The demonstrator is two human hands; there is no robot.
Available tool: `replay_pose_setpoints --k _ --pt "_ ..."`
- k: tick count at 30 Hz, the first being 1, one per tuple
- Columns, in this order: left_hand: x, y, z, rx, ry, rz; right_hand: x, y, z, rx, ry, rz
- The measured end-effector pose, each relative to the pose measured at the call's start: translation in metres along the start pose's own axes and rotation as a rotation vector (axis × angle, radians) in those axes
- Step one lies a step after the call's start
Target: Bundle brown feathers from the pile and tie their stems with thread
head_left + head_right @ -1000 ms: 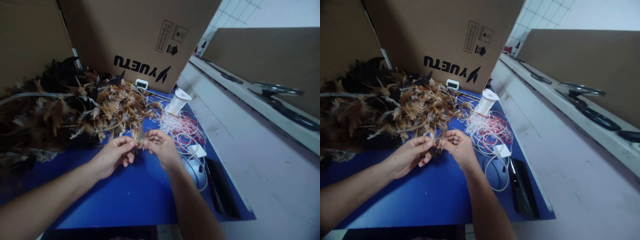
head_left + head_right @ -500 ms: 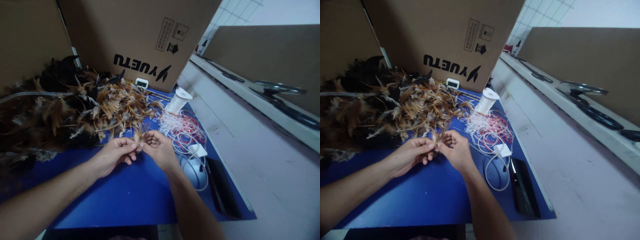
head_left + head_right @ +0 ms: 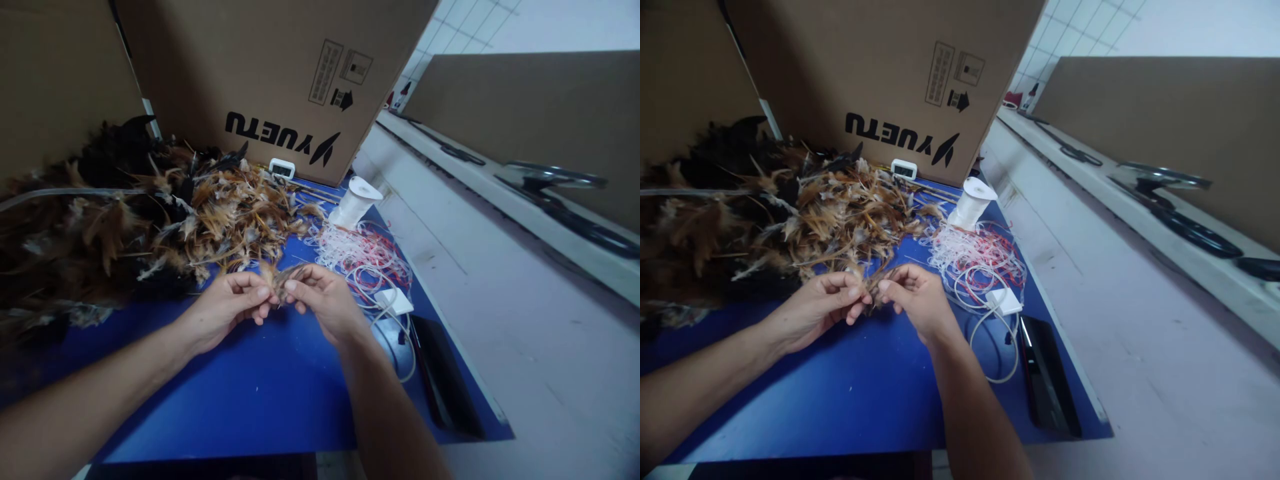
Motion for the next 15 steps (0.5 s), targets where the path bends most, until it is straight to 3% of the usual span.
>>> replay_pose_setpoints --k 5,15 --pt "-0.0003 0.0004 0.0029 -0.041 -0.046 0.016 0.0014 0.0016 0.0037 -0.004 -0.026 -0.049" --pt "0.0047 0.002 0.0091 0.01 -0.117 -0.026 -0.0001 0.0034 0.005 0.1 0.073 -0.132"
Point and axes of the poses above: each hand's wrist, its own y-axis away from the middle knuckle, its own z-axis out of the palm, x = y × z, the point moved 1 cm from there along -y, towards the middle knuckle, and after that the axes turned 6 degrees about z, right-handed, at the moved point
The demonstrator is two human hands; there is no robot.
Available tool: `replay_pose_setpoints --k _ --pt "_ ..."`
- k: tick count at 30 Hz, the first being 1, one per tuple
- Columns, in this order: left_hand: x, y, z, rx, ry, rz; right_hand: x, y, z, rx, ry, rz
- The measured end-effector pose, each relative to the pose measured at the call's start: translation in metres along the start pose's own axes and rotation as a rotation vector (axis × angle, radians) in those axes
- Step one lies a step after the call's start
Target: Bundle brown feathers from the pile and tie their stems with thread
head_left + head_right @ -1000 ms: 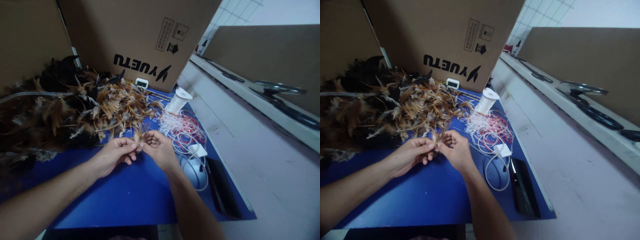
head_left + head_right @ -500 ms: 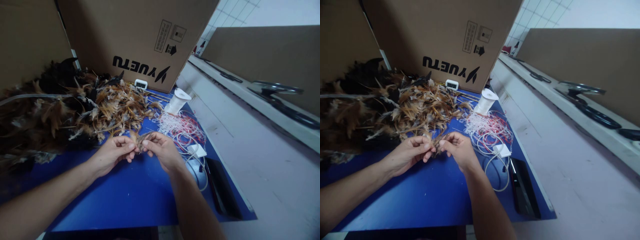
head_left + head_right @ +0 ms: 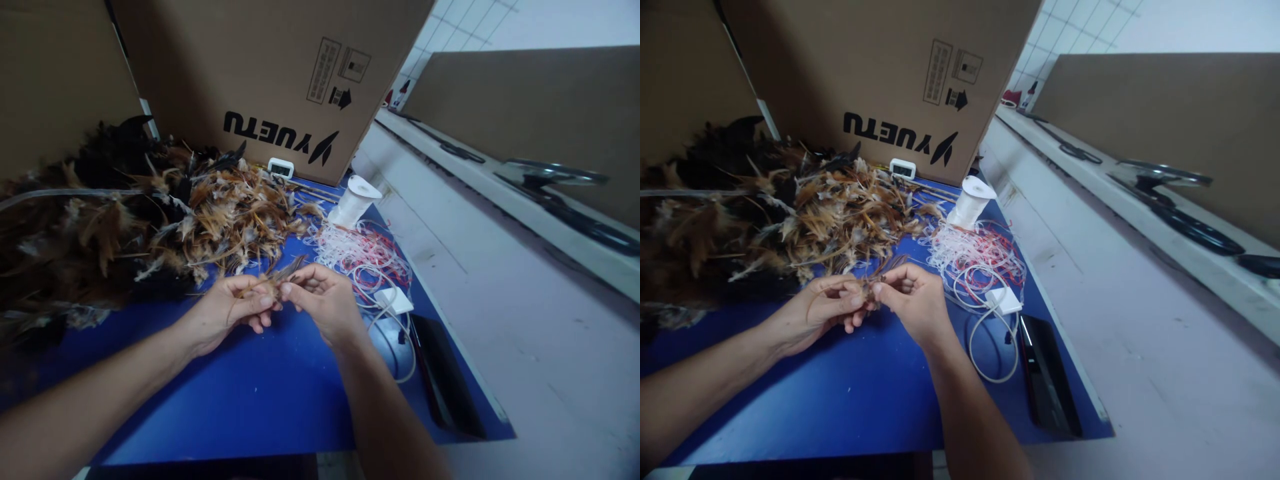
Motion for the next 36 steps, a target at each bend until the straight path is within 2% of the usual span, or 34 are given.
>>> replay_pose_setpoints --k 12,19,27,36 --pt "-0.0018 -0.0006 -0.0045 0.008 -0.027 0.029 -0.0031 0.0026 0.0014 -0.008 0.086 -0.042" --pt "-0.0022 -0.0017 -0.0041 0.081 -0.014 0.035 -0.003 0.004 0.0016 0.0 0.168 -0.099" --pt "-0.0035 -0.0041 -0.0056 0.146 0.007 -0.045 -0.0051 0.0068 0.0028 0.053 0.313 -0.208" --pt "-0.0044 -0.0029 -0.005 0.06 -0.006 -0.144 -0.0028 0.0083 0.0053 0.007 0.28 -0.214"
Point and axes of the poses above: each hand's wrist, its own y-axis away from the middle knuckle, its own z-axis out of the palm, x = y × z, the point moved 1 cm from there along -y, towards the middle knuckle, and after that the axes turned 6 degrees about z, right-handed, at the moved point
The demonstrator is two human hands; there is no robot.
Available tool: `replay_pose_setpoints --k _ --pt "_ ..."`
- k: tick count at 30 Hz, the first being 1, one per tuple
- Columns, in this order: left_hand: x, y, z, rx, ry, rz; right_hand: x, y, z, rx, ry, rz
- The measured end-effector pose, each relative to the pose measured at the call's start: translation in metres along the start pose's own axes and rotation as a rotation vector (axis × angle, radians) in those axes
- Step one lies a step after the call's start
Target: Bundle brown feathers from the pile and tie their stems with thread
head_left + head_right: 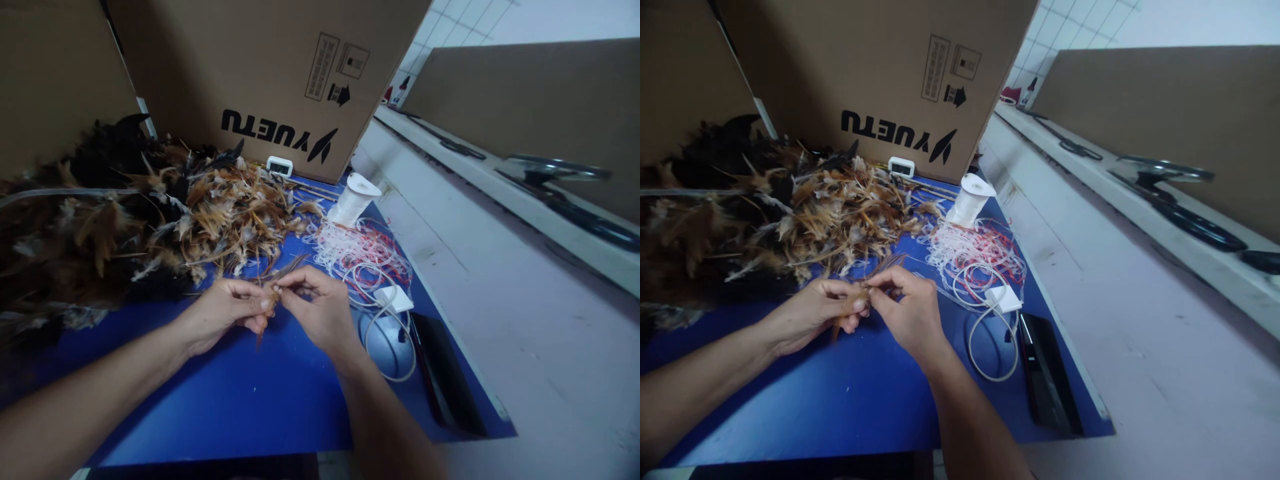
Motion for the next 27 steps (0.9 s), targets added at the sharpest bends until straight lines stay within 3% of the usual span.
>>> replay_pose_setpoints --k 3,6,11,18,21,27 --pt "0.001 0.0 0.001 -0.016 0.009 0.012 0.001 -0.003 -0.003 -0.004 -0.132 0.005" --pt "0.002 -0.001 0.001 -0.005 0.067 0.066 0.002 -0.007 -0.01 0.083 -0.219 0.005" --pt "0.004 -0.001 0.002 0.083 0.101 0.147 0.002 -0.009 -0.011 0.1 -0.359 0.134" --pt "0.006 0.004 0.006 0.164 -0.019 0.351 0.0 -0.003 -0.001 0.091 -0.27 0.107" --pt "0.005 0.004 0.006 0.183 0.001 0.327 -0.001 -0.003 -0.001 0.114 -0.194 0.042" --pt "-0.002 0.001 0.002 0.094 0.146 0.164 -0.004 0.001 -0.004 0.151 -0.075 -0.053"
Point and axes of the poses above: each hand's wrist, its own y-axis away from the middle knuckle, its own z-axis out of the palm, x = y × z, the point moved 1 cm from there along -y, towards the middle knuckle, and after that the axes turned 6 degrees about z, right-handed, at the moved point
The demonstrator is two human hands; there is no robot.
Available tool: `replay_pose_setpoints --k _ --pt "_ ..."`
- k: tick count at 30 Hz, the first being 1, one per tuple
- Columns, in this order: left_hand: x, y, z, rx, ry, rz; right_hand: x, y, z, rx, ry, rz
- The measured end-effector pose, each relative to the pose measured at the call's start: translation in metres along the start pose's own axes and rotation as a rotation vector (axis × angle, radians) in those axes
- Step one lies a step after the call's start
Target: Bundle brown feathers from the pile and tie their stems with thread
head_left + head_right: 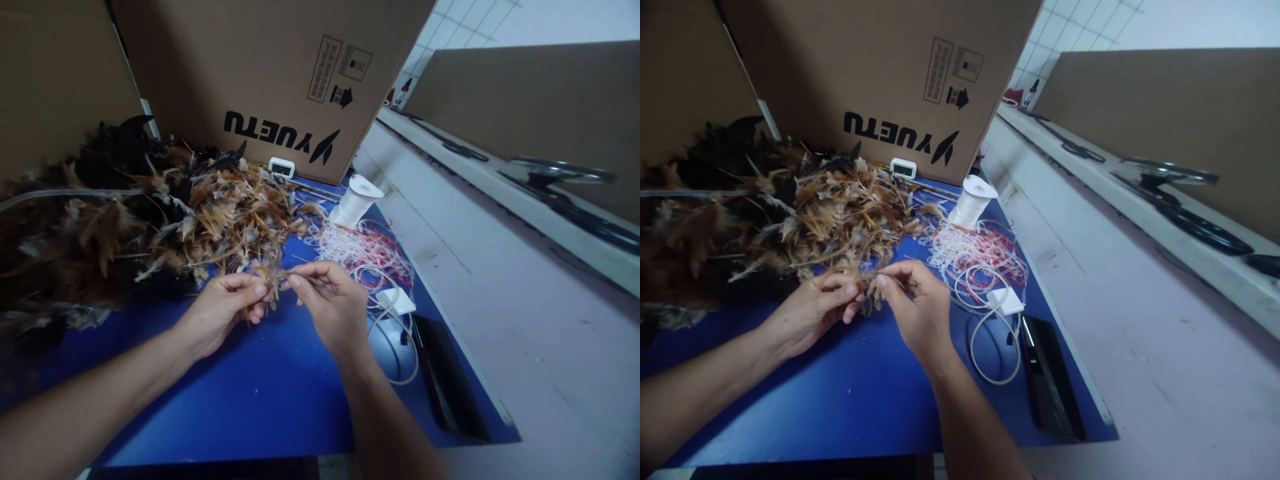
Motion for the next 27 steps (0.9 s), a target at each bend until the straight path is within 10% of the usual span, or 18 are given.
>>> replay_pose_setpoints --k 12,27 --pt "0.0001 -0.0035 -0.0012 -0.082 0.107 -0.136 -0.0079 0.002 -0.0029 0.049 0.284 -0.48" --pt "-0.0011 -0.0035 -0.0056 -0.119 0.082 -0.175 -0.008 0.0004 -0.0042 0.01 0.317 -0.572"
Point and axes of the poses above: each hand's wrist, its own y-axis away from the middle knuckle, its own z-axis out of the palm, x = y × z, the point moved 1 cm from there along -y, towards the middle knuckle, and after that the axes turned 6 degrees about z, right-handed, at the moved point
